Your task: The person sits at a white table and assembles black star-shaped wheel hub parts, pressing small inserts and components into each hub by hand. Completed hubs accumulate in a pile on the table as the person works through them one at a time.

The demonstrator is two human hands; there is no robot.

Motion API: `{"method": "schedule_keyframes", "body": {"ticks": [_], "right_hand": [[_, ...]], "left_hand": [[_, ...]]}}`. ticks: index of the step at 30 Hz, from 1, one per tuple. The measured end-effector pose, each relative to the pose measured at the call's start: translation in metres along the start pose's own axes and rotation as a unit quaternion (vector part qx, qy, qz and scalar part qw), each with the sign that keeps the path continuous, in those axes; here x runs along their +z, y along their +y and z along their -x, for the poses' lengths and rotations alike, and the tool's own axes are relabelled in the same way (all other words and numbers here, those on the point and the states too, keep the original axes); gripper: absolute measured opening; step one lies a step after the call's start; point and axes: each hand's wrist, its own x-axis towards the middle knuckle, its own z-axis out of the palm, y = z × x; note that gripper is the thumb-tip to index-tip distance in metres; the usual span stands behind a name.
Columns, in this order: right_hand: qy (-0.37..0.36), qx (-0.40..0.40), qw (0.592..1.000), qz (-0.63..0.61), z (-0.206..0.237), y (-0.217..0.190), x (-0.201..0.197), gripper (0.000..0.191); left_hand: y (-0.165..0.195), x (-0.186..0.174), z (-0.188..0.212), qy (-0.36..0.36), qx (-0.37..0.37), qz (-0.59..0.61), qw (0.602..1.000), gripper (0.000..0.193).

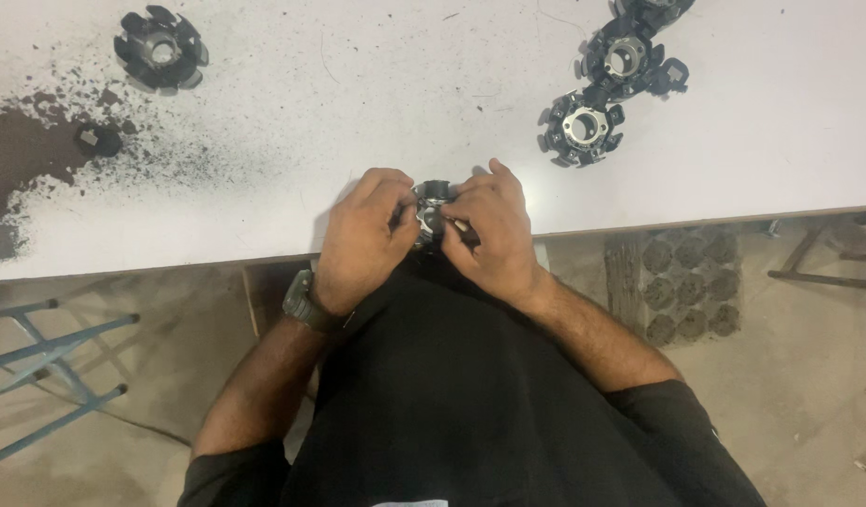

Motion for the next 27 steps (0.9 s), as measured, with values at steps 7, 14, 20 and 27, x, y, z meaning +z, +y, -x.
{"method": "schedule_keyframes", "body": {"ticks": [7, 14, 20, 27], "right_hand": [[0.008, -0.012, 1.000, 0.006, 0.000, -0.004, 0.005, 0.032], [0.015, -0.034, 0.997, 0.063, 0.000, 0.004, 0.014, 0.031], [0.126, -0.009, 0.987, 0.103, -0.036, 0.038, -0.028, 0.024], [0.129, 0.007, 0.992, -0.006, -0.025, 0.032, -0.027, 0.019]], "left_hand": [[-0.003, 0.004, 0.005, 0.042, 0.014, 0.023, 0.999, 0.011], [0.002, 0.003, 0.006, 0.046, 0.019, 0.013, 0.999, 0.010], [-0.051, -0.044, 0.002, 0.019, -0.015, -0.123, 0.992, 0.020], [-0.138, -0.159, -0.077, 0.203, -0.085, -0.284, 0.933, 0.109]]}}
